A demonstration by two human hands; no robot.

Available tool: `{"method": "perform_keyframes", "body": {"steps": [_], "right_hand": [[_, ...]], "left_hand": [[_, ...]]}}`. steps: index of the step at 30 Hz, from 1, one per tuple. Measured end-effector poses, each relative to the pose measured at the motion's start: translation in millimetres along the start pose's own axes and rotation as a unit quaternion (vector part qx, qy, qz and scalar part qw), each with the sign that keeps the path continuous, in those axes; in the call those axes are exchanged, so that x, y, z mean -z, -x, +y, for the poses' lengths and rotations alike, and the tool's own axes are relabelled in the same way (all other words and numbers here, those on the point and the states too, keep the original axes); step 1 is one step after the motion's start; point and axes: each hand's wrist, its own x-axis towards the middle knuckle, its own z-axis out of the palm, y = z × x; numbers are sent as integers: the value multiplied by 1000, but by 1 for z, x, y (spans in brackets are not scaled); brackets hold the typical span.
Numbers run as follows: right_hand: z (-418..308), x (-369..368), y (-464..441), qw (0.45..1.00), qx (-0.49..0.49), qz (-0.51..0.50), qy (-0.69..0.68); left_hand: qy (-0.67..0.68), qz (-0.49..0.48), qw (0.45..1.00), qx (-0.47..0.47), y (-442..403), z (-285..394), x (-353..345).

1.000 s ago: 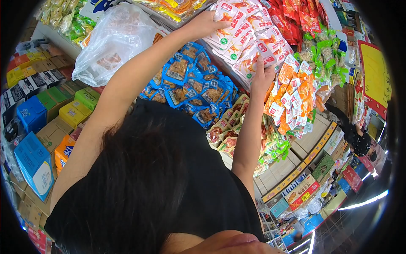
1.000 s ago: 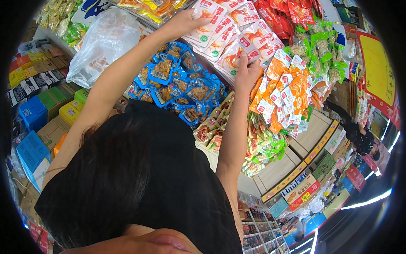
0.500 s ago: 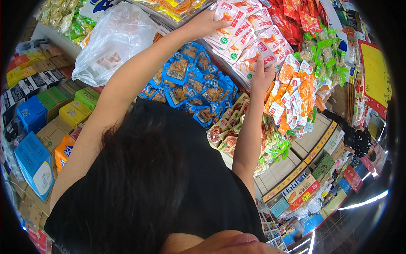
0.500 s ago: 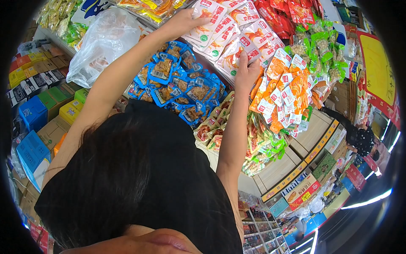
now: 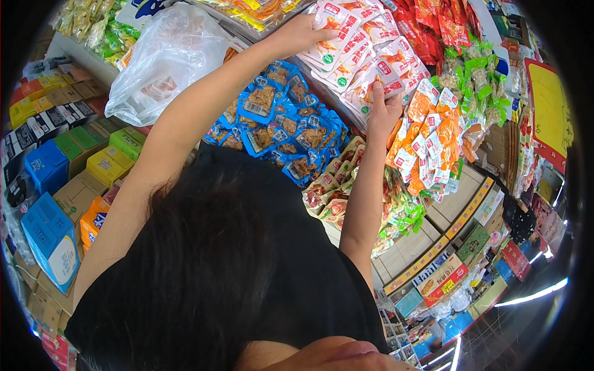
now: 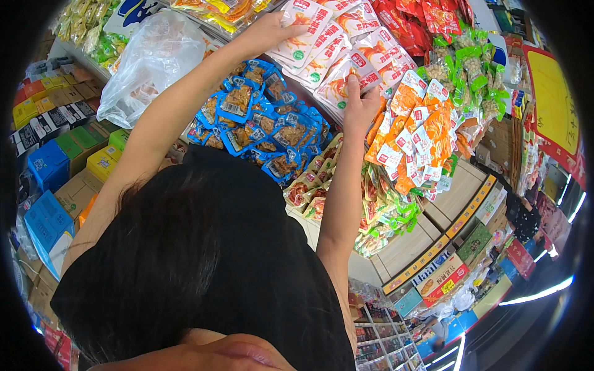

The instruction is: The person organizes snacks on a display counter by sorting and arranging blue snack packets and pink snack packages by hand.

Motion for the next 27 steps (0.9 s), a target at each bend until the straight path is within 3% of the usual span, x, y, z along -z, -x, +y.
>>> {"method": "perform_keyframes", "body": {"steps": [27], "right_hand": [[-2, -1, 2, 1000, -8, 5, 4]], "left_hand": [[-25, 5, 1000, -10, 0, -1, 1]]}}
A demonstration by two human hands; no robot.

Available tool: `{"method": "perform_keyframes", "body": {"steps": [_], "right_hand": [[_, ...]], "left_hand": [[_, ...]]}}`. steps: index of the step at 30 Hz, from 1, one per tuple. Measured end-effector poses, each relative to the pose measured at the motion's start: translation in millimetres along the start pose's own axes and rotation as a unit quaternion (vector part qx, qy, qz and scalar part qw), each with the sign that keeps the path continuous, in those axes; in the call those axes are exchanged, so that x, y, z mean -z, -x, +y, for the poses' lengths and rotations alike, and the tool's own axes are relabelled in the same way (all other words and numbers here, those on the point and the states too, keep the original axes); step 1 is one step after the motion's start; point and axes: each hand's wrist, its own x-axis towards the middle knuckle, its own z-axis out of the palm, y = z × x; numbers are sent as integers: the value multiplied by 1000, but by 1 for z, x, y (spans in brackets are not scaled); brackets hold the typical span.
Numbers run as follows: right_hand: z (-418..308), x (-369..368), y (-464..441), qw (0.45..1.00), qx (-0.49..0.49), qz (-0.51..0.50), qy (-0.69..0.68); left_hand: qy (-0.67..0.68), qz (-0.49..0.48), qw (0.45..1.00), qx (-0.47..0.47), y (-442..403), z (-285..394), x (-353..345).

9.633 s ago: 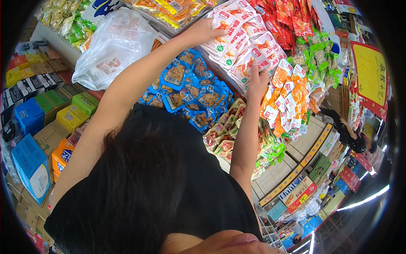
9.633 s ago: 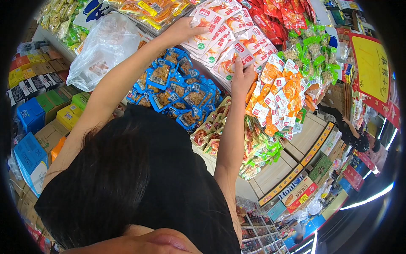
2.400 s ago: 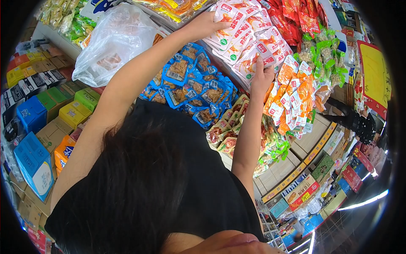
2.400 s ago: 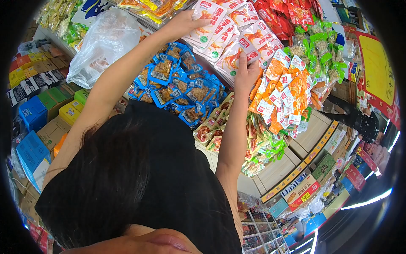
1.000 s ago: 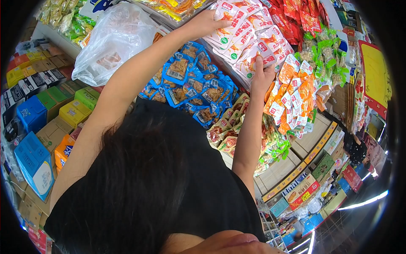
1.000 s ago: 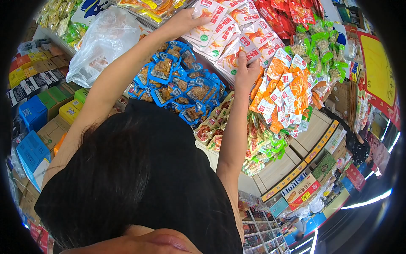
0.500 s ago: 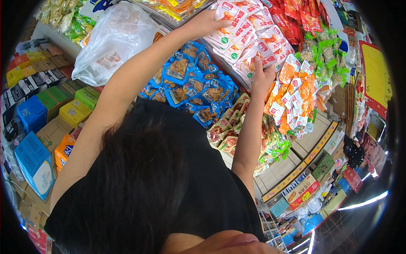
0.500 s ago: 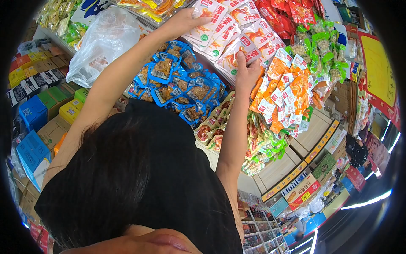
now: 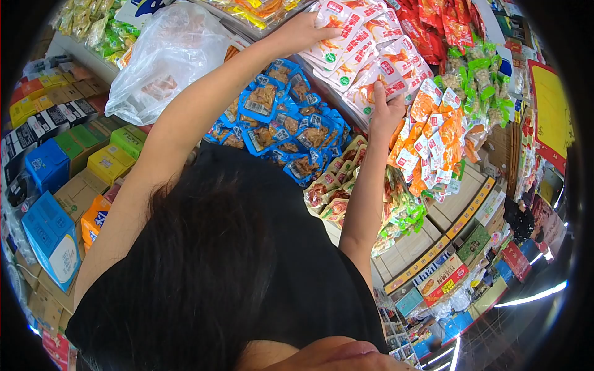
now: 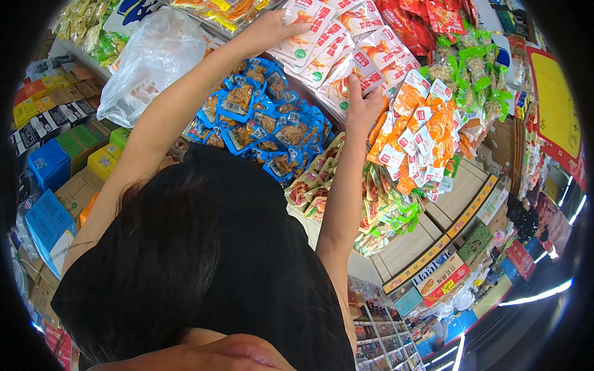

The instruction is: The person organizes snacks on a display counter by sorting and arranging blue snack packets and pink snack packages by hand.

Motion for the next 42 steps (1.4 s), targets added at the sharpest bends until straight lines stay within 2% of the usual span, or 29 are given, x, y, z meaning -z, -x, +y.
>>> {"method": "perform_keyframes", "body": {"steps": [3, 9, 19, 27, 32, 39, 42], "right_hand": [[2, 1, 0, 1000, 1, 1, 6], [2, -1, 0, 1000, 15, 7, 1], [2, -2, -1, 999, 38, 9, 0], [7, 0, -2, 1000, 8, 12, -21], [13, 1, -3, 1000, 12, 13, -8], [8, 0, 0, 999, -3, 9, -31], [6, 0, 0, 999, -2, 10, -31]], "left_hand": [[-3, 5, 1000, -13, 0, -1, 0], [4, -13, 1000, 20, -2, -2, 1], [24, 8, 1000, 2, 1, 4, -2], [16, 2, 1000, 8, 0, 2, -1], [31, -7, 999, -34, -8, -12, -2], [25, -18, 999, -22, -7, -9, 0], [-18, 7, 1000, 3, 4, 7, -1]]}}
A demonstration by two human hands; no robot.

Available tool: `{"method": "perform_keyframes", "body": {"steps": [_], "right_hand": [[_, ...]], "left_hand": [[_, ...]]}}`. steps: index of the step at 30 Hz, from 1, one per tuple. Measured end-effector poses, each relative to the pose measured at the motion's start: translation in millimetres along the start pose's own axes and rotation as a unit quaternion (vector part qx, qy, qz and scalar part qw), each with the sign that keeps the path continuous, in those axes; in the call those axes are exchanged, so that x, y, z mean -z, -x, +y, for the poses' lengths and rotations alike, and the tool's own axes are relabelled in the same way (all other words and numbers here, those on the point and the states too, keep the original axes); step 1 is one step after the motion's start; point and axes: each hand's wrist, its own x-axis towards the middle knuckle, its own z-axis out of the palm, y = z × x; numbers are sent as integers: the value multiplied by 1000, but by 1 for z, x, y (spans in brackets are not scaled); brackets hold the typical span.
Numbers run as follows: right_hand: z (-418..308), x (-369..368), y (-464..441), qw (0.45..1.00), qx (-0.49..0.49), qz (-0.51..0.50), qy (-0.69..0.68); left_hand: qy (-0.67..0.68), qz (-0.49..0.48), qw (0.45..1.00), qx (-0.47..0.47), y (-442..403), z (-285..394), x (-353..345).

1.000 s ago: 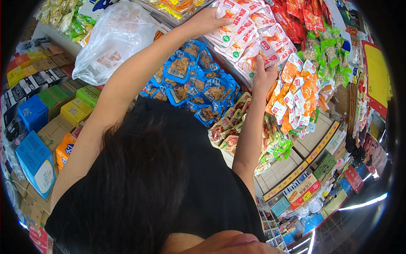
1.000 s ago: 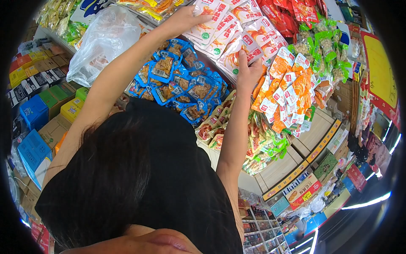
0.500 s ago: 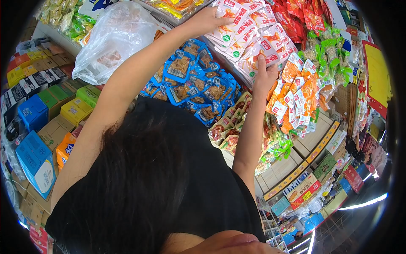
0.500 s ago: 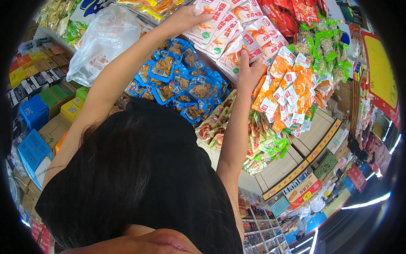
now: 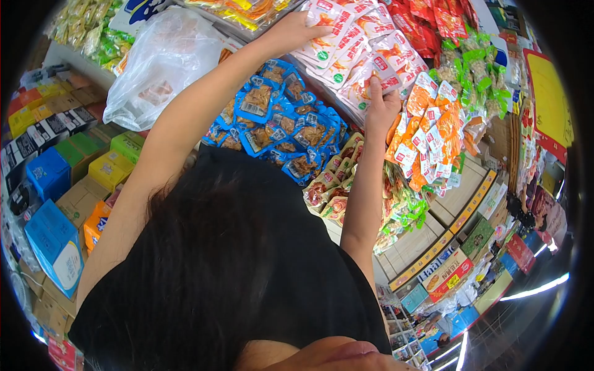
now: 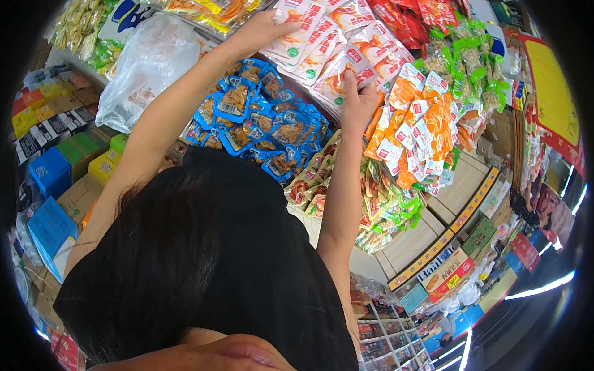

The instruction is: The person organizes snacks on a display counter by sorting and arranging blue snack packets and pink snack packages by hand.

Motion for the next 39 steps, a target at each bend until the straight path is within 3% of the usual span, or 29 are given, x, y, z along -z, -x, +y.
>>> {"method": "perform_keyframes", "body": {"steps": [5, 7, 12, 13, 15, 21, 27, 28, 32, 34, 39], "right_hand": [[15, 3, -6, 997, 60, 16, 53], [20, 9, -5, 991, 5, -4, 135], [1, 0, 1, 997, 41, 2, 58], [19, 6, -4, 989, 21, -9, 149], [29, 0, -7, 990, 96, 19, 105], [-3, 2, 1, 991, 27, -3, 131], [17, -2, -5, 982, 74, 18, 172], [14, -2, -5, 977, 122, 26, 175], [1, -1, 0, 975, 122, 29, 182], [-5, 0, 2, 973, 70, 21, 218], [12, -3, -1, 978, 93, 38, 182]], "left_hand": [[-56, 1, 998, 12, -3, 2, 4], [-5, -16, 1000, 2, 0, 4, 1], [34, 13, 999, 29, -11, -14, 4], [32, -1, 999, 17, -12, -11, 3], [44, -5, 997, 58, -6, -3, 3], [101, -2, 994, 43, -8, -9, 1], [88, 2, 996, 26, -10, -10, -2], [79, 8, 997, 21, -9, -7, -3], [67, 29, 997, -20, -6, -6, -5], [53, 45, 997, -28, -1, -2, -2], [60, 77, 993, -67, 4, 5, 0]]}}
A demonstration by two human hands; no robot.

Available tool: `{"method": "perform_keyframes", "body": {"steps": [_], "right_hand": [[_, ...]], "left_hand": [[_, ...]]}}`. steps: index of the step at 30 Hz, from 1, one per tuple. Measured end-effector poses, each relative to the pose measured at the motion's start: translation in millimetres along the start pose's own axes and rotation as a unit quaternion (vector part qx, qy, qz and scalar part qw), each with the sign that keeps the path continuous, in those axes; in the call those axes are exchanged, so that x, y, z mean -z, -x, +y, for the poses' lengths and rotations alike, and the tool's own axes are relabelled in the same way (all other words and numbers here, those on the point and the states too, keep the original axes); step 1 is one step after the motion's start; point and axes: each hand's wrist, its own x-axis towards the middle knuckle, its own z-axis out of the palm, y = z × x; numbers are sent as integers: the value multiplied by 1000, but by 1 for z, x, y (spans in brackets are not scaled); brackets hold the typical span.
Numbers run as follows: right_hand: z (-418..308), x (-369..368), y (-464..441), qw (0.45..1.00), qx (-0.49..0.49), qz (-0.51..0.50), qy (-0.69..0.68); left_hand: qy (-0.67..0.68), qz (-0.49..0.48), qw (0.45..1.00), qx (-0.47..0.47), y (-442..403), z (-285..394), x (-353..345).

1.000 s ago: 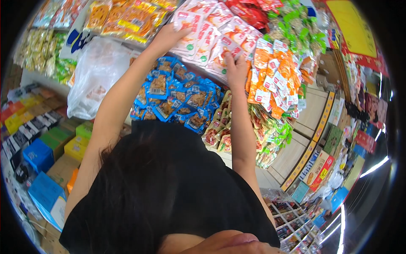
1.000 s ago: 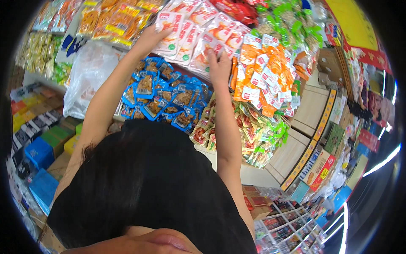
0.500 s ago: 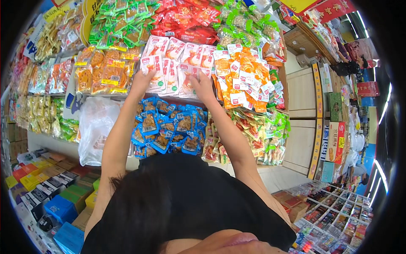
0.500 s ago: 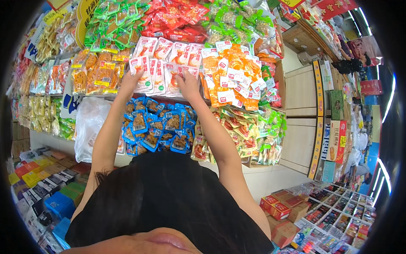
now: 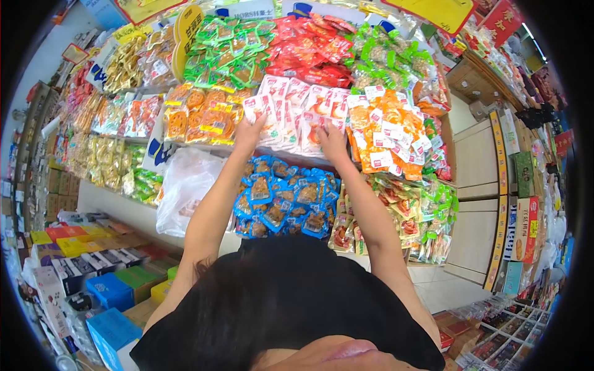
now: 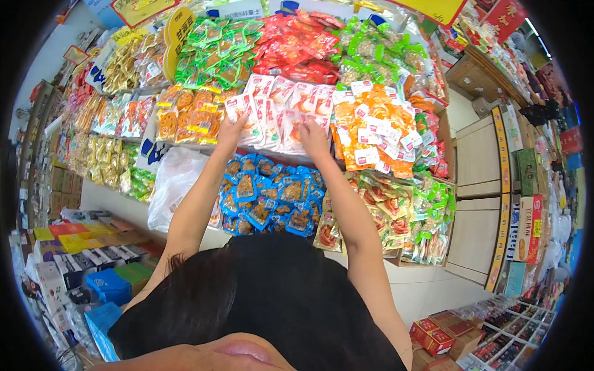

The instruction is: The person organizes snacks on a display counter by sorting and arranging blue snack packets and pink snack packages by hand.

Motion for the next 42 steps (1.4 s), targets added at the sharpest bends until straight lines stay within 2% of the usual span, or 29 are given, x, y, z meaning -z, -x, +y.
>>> {"method": "perform_keyframes", "body": {"steps": [4, 7, 8, 9, 14, 16, 18, 20, 21, 24, 25, 30, 32, 33, 35, 39, 41, 42], "right_hand": [[1, 0, -2, 999, 6, -4, 40], [16, -8, -4, 999, 32, 16, 38], [14, -6, -6, 999, 39, 20, 33], [11, -5, -7, 1000, 24, 11, 9], [-2, 5, -10, 999, 12, 4, -52], [-7, 11, -15, 995, -28, 19, -98], [-12, 17, -16, 987, -22, 62, -149], [-6, 28, -20, 976, -31, 92, -196], [-3, 36, -22, 985, -44, 86, -139], [41, 33, -34, 990, -42, 79, -105], [26, 41, -28, 993, -101, 49, -39], [13, 31, -16, 996, -74, 52, -23], [-3, 31, -15, 989, -112, 54, 76], [-8, 30, -13, 989, -112, 56, 75], [-15, 29, -7, 990, -37, 66, 120], [-20, 29, 5, 981, -8, 86, 172], [-19, 28, 13, 963, 50, 48, 261], [-18, 29, 18, 963, 48, 49, 261]], "left_hand": [[-13, 9, 999, -32, 5, 3, 4], [14, 6, 1000, -6, 23, 20, 3], [63, 1, 998, -5, 25, 27, 2], [113, -5, 994, -5, 27, 33, 2], [134, 6, 991, -4, 32, 35, 14], [140, 8, 990, -1, 36, 40, 16], [103, 24, 994, 40, 39, 45, 19], [112, 21, 993, 26, 39, 41, 20], [124, 19, 992, 11, 38, 40, 21], [116, 26, 993, 15, 43, 43, 15], [109, 20, 994, 19, 41, 39, 16], [99, 8, 995, 24, 45, 39, 2], [95, -6, 995, 35, 42, 30, 3], [103, -5, 994, 24, 41, 25, 2], [105, -9, 994, 34, 46, 31, -7], [77, -9, 995, 63, 53, 30, -17], [79, -12, 995, 66, 53, 24, -21], [82, -13, 994, 67, 53, 21, -24]]}}
